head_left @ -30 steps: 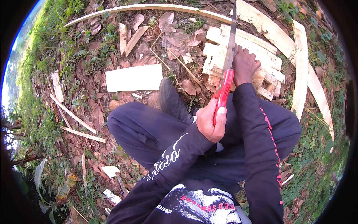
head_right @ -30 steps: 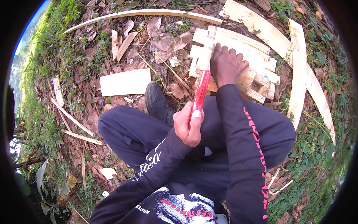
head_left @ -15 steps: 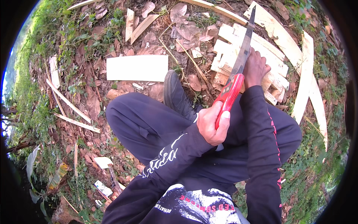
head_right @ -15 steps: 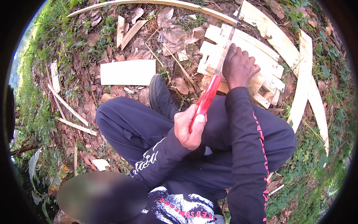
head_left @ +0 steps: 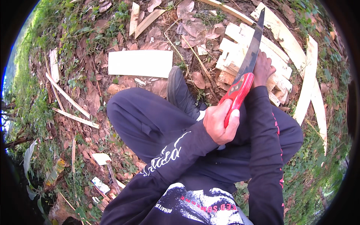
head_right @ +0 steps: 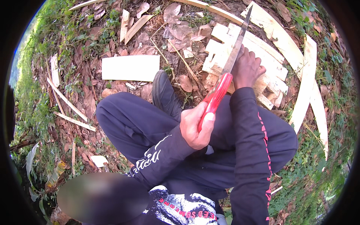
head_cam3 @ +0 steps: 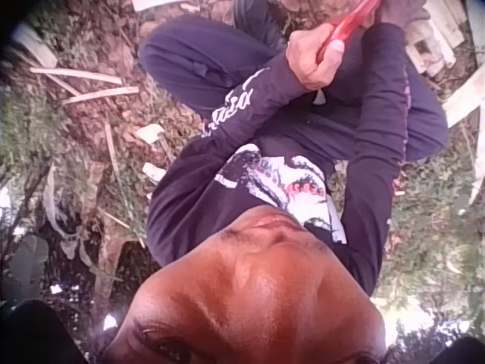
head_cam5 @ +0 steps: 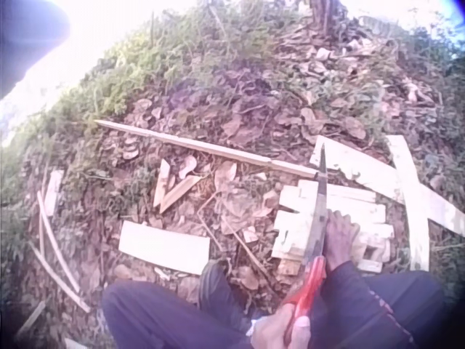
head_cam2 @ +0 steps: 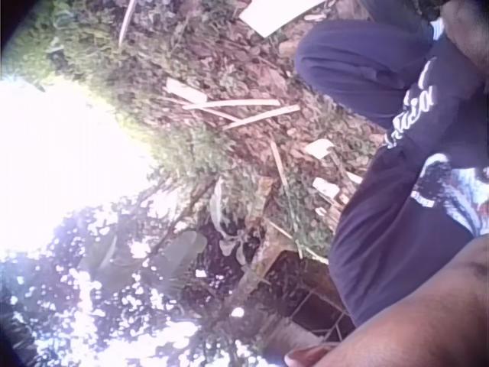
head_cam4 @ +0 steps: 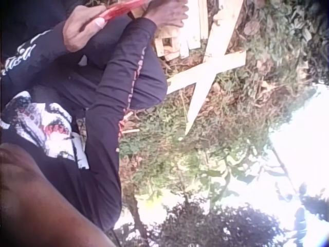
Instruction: The person sits on the ground and uses a red hand saw to cut a small wooden block into smaller pieces. They periodically pause to inspect the cut pieces and reposition the wood before continuing to saw.
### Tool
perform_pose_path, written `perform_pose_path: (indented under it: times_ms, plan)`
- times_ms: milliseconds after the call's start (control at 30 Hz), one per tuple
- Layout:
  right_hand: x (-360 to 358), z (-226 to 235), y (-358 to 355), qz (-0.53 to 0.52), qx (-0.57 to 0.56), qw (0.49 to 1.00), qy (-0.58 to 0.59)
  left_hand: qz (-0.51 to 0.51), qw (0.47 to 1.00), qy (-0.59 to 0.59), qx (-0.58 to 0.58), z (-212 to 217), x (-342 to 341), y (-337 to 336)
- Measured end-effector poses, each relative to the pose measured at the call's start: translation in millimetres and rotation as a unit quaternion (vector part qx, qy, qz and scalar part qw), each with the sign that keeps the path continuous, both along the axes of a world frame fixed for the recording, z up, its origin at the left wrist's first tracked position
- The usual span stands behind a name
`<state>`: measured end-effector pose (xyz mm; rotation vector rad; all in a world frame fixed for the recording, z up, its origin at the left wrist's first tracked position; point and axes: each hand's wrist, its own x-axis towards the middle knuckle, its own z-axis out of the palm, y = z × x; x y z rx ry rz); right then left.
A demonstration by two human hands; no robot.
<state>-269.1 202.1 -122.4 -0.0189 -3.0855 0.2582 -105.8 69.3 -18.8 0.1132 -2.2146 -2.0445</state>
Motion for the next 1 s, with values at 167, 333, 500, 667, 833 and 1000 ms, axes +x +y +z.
perform_pose_path:
  times_ms: [167, 333, 500, 667, 833, 1000]
  plan:
    - [-2.5, 2.0, -2.2, -0.014, 0.004, 1.0, -0.019, -0.013, 1.0, -0.021, -0.001, 0.6, -2.1, -6.0]
    - [-3.3, 5.6, -5.2, -0.019, 0.014, 0.999, -0.023, -0.011, 1.0, -0.011, -0.007, 3.6, 7.1, -10.7]
    - [-0.9, 5.6, -6.0, -0.018, -0.024, 0.999, -0.015, -0.016, 1.0, -0.01, -0.024, 2.6, -12.4, -11.9]
    - [-6.3, 5.9, -8.7, -0.039, 0.012, 0.999, -0.028, -0.035, 0.999, -0.041, -0.01, 7.9, 13.7, -27.1]
    - [-3.9, 16.0, -13.3, -0.03, 0.002, 0.998, -0.046, -0.02, 1.0, -0.017, -0.004, 4.6, -8.6, -16.9]
    - [-5.0, 10.4, -12.6, -0.045, -0.005, 0.999, -0.03, -0.007, 0.998, -0.062, 0.032, 4.6, 9.2, -17.9]
